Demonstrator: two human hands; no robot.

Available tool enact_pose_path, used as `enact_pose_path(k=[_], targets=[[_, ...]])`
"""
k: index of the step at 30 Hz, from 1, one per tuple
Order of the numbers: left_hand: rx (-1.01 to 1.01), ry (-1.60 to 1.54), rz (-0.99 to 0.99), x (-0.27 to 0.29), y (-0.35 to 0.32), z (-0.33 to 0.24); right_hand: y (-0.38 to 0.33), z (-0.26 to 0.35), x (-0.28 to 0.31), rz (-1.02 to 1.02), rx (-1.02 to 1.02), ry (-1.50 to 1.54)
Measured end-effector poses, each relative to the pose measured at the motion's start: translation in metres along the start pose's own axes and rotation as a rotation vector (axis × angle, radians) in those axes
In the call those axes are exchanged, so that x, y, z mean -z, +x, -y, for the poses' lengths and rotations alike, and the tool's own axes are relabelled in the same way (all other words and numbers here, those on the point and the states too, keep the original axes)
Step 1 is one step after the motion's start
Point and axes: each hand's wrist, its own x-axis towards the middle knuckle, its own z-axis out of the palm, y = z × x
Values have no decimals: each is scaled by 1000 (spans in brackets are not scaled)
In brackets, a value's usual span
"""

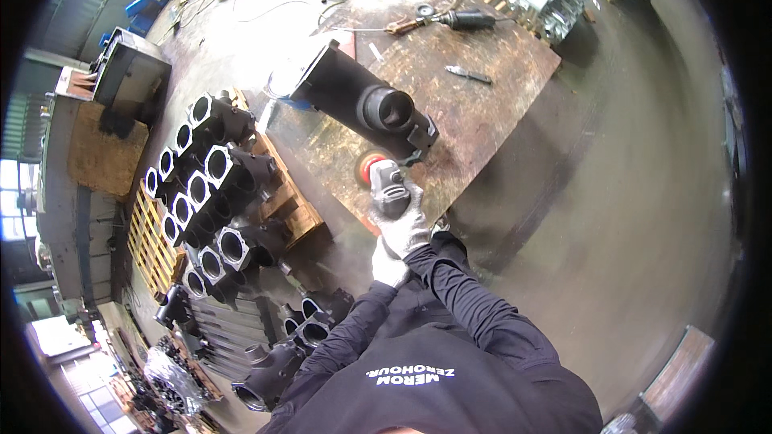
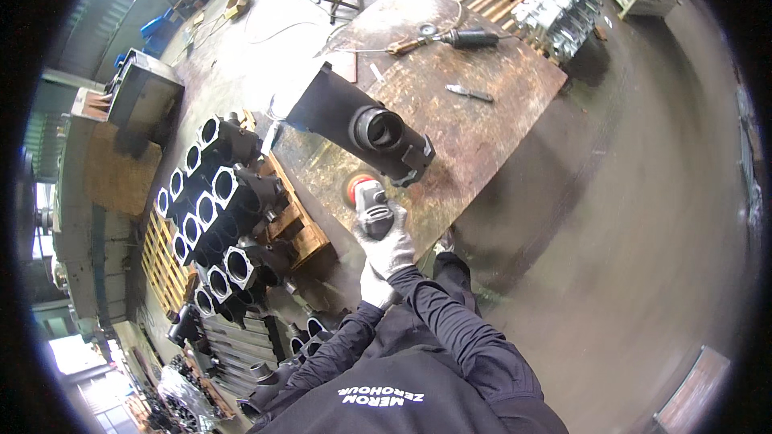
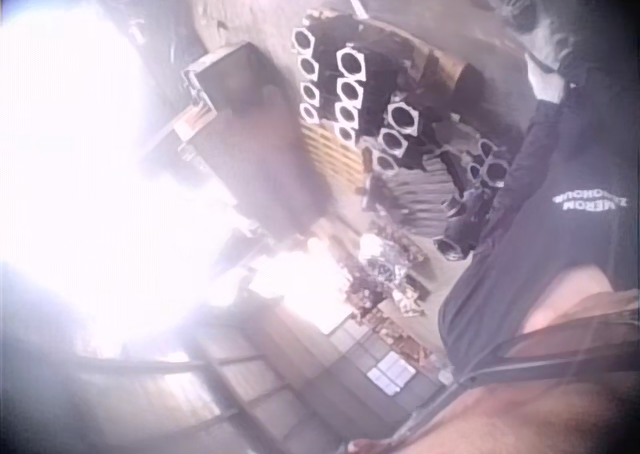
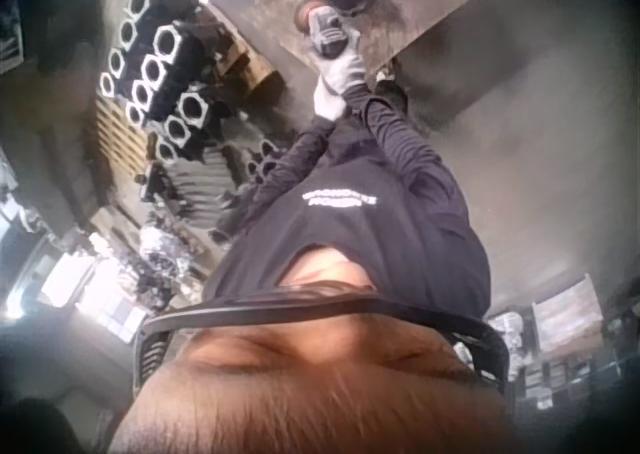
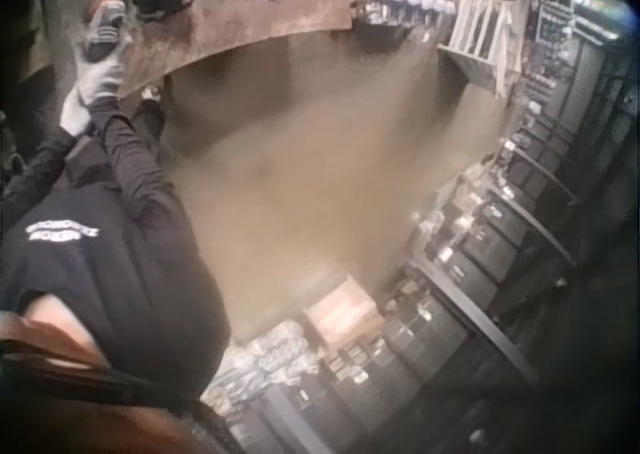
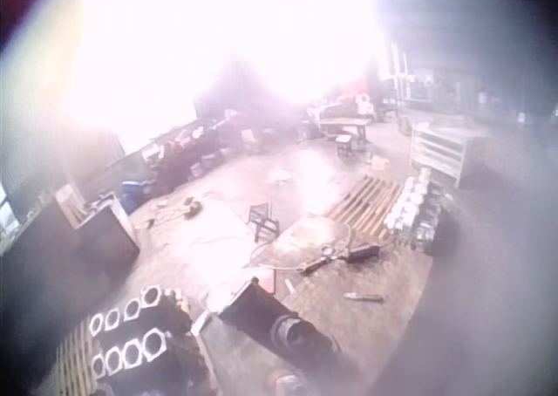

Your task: The person uses an angle grinder to smooth the interior and exterior surfaces of a large metal exhaust manifold. They rotate the part on a workbench to access different areas, then place it on a pallet with other similar parts.

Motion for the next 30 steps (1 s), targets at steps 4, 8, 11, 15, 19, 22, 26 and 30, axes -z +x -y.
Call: enact_pose_path(k=[4, 8, 11, 15, 19, 22, 26, 30], targets=[[215, 343, 196, -5, -9, 36, -2, -52, 3, -133, -154, 95], [321, 403, 338, -20, 16, 45, 31, -98, -1, -281, -263, 151], [310, 593, 402, -31, 47, 38, 62, -119, -4, -374, -213, 171], [302, 576, 382, -49, 85, 27, 106, -127, -7, -340, -353, 149], [321, 700, 418, -71, 125, 14, 145, -126, 3, -375, -291, 333], [295, 775, 431, -78, 132, 7, 153, -123, 6, -424, -227, 471], [363, 652, 444, -61, 115, -1, 131, -120, -8, -303, -247, 336], [560, 732, 487, -52, 95, -14, 113, -128, -7, -422, -335, 339]])
